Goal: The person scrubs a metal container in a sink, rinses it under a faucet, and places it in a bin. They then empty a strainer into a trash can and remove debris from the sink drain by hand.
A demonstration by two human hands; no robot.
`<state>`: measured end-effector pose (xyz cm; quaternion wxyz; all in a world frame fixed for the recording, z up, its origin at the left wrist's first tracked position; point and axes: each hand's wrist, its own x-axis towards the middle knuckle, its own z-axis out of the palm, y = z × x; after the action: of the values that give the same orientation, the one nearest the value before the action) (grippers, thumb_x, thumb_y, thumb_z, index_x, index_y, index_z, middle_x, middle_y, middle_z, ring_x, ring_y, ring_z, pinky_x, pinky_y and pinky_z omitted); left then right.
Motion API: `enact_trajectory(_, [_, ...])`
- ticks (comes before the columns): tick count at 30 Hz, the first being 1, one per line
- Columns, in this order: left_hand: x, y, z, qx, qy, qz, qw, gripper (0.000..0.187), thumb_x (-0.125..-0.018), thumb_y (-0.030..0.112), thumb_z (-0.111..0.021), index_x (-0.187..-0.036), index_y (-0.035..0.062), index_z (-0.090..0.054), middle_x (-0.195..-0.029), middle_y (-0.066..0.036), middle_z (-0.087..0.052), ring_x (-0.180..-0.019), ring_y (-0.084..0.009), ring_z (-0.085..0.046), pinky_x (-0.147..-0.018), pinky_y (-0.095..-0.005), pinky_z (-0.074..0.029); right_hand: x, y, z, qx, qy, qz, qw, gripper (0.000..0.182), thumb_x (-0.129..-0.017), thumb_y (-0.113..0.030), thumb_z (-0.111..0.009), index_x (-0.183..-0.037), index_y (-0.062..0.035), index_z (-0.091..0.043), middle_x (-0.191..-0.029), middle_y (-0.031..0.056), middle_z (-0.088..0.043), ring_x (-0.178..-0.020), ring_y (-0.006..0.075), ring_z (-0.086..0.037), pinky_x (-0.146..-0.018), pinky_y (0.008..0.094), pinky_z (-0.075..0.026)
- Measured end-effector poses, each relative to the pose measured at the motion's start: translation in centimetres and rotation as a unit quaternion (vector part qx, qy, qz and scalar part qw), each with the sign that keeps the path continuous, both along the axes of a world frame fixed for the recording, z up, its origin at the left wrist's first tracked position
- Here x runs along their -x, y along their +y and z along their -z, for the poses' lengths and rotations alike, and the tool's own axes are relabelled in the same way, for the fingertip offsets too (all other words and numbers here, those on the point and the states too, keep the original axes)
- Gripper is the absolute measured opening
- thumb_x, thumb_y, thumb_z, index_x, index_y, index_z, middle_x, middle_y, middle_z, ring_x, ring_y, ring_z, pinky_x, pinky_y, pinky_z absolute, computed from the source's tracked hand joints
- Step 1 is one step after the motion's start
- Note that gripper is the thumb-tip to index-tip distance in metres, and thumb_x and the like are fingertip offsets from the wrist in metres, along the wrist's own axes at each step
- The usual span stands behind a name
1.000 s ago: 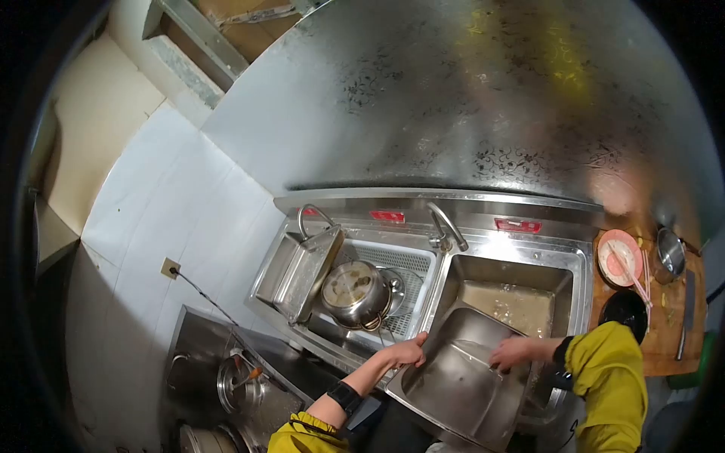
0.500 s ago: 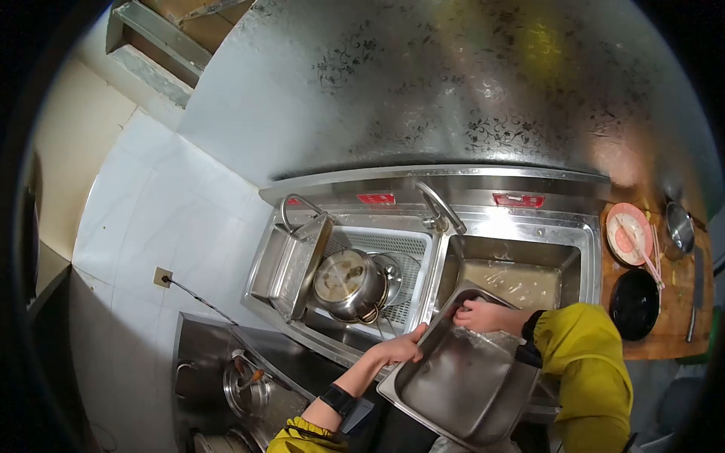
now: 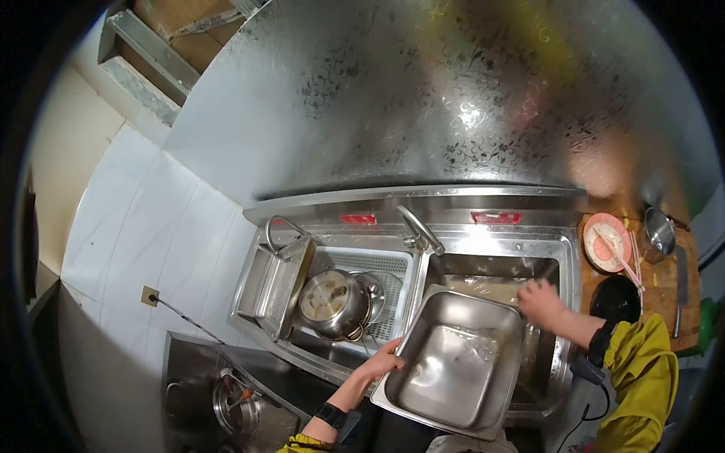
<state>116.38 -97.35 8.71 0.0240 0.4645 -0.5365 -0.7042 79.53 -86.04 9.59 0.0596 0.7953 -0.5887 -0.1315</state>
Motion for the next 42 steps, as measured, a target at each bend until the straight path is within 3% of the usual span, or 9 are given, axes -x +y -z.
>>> enact_trajectory(11, [-0.3,2.1,1.7,-0.202,0.035,-0.155,0.966,0.05,-0.056,-0.011,-0.045,-0.102,0.0085,-0.05,-0.073,-0.002,-0.052,-0.057,-0.01,-0.049,-0.05,-0.0221,-0.041,3.6,-11.7,2.1,0.206,-0.039,-0.089,0.974,0.013,-0.072,-0.018,-0.047,-0.084,-0.0126,-0.051,-0.096,0.0042,-0.048,-0.092,0.017,-0.045,-0.076,0.034,-0.034])
enact_trajectory(15, [-1.1,2.9,3.7,-0.226,0.082,-0.153,0.959,0.055,-0.056,-0.011,-0.045,-0.107,0.0074,-0.047,-0.078,-0.003,-0.053,-0.062,-0.0098,-0.051,-0.053,-0.0213,-0.042,4.3,-16.2,6.8,0.139,-0.083,-0.035,0.986,0.019,-0.073,-0.016,-0.045,-0.089,-0.0084,-0.049,-0.105,0.0106,-0.047,-0.102,0.024,-0.044,-0.092,0.0369,-0.03])
enact_trajectory(20, [-1.7,3.6,5.1,-0.201,0.099,-0.147,0.963,0.054,-0.059,-0.008,-0.044,-0.111,0.0077,-0.047,-0.082,0.0,-0.053,-0.067,-0.0083,-0.048,-0.058,-0.0204,-0.039,5.1,-16.3,10.9,0.145,0.029,0.032,0.988,0.039,-0.079,-0.021,-0.039,-0.116,-0.0107,-0.045,-0.133,0.0117,-0.027,-0.125,0.0232,-0.02,-0.103,0.0405,-0.013])
enact_trajectory(23, [-1.2,3.8,5.4,-0.226,0.124,-0.172,0.951,0.057,-0.059,-0.009,-0.043,-0.114,0.0079,-0.044,-0.083,0.0,-0.053,-0.068,-0.0081,-0.048,-0.059,-0.0199,-0.039,2.6,-13.6,1.8,0.14,-0.111,0.11,0.978,0.052,-0.071,-0.01,-0.051,-0.121,-0.0077,-0.038,-0.127,0.0148,-0.034,-0.119,0.0269,-0.031,-0.099,0.0383,-0.024])
enact_trajectory(27, [0.7,4.7,5.6,-0.204,0.173,-0.189,0.945,0.06,-0.058,-0.011,-0.042,-0.116,0.0056,-0.042,-0.099,-0.007,-0.053,-0.08,-0.0154,-0.055,-0.068,-0.0254,-0.044,1.7,-5.9,-4.8,0.149,-0.455,0.29,0.829,0.036,-0.078,-0.013,-0.051,-0.111,-0.0021,-0.041,-0.099,0.0136,-0.046,-0.089,0.0218,-0.047,-0.077,0.0313,-0.038])
enact_trajectory(31, [3.4,6.4,6.0,-0.218,0.195,-0.193,0.937,0.064,-0.06,-0.011,-0.041,-0.12,0.0082,-0.035,-0.098,-0.007,-0.052,-0.083,-0.018,-0.054,-0.067,-0.0286,-0.048,-0.9,1.9,-9.9,-0.02,-0.57,0.382,0.728,0.03,-0.084,-0.019,-0.046,-0.109,-0.0028,-0.042,-0.086,0.0032,-0.038,-0.076,0.0097,-0.037,-0.068,0.0213,-0.034])
enact_trajectory(34, [6.1,8.8,8.1,-0.319,0.258,-0.194,0.891,0.064,-0.061,-0.004,-0.046,-0.121,0.012,-0.033,-0.102,-0.008,-0.048,-0.088,-0.0209,-0.052,-0.074,-0.0311,-0.046,-4.3,2.2,-16.6,0.082,-0.636,0.346,0.684,0.031,-0.084,-0.018,-0.046,-0.111,-0.0025,-0.04,-0.087,0.0034,-0.037,-0.077,0.01,-0.037,-0.069,0.0214,-0.033])
enact_trajectory(37, [8.6,10.7,7.2,-0.422,0.292,-0.185,0.838,0.065,-0.06,-0.001,-0.049,-0.122,0.0114,-0.032,-0.105,-0.007,-0.047,-0.097,-0.022,-0.049,-0.082,-0.0336,-0.043,-5.7,1.6,-19.7,0.17,-0.518,0.307,0.78,0.035,-0.082,-0.014,-0.047,-0.113,-0.001,-0.039,-0.088,0.0052,-0.037,-0.076,0.0121,-0.038,-0.068,0.0231,-0.034])
enact_trajectory(42, [11.4,11.8,8.0,-0.415,0.332,-0.18,0.827,0.06,-0.06,-0.001,-0.048,-0.118,0.0099,-0.034,-0.107,-0.009,-0.047,-0.099,-0.0238,-0.049,-0.084,-0.0349,-0.043,-7.7,0.3,-22.8,0.065,-0.423,0.361,0.829,0.041,-0.08,-0.023,-0.051,-0.111,0.0006,-0.04,-0.087,0.0112,-0.043,-0.072,0.0204,-0.044,-0.067,0.0274,-0.038])
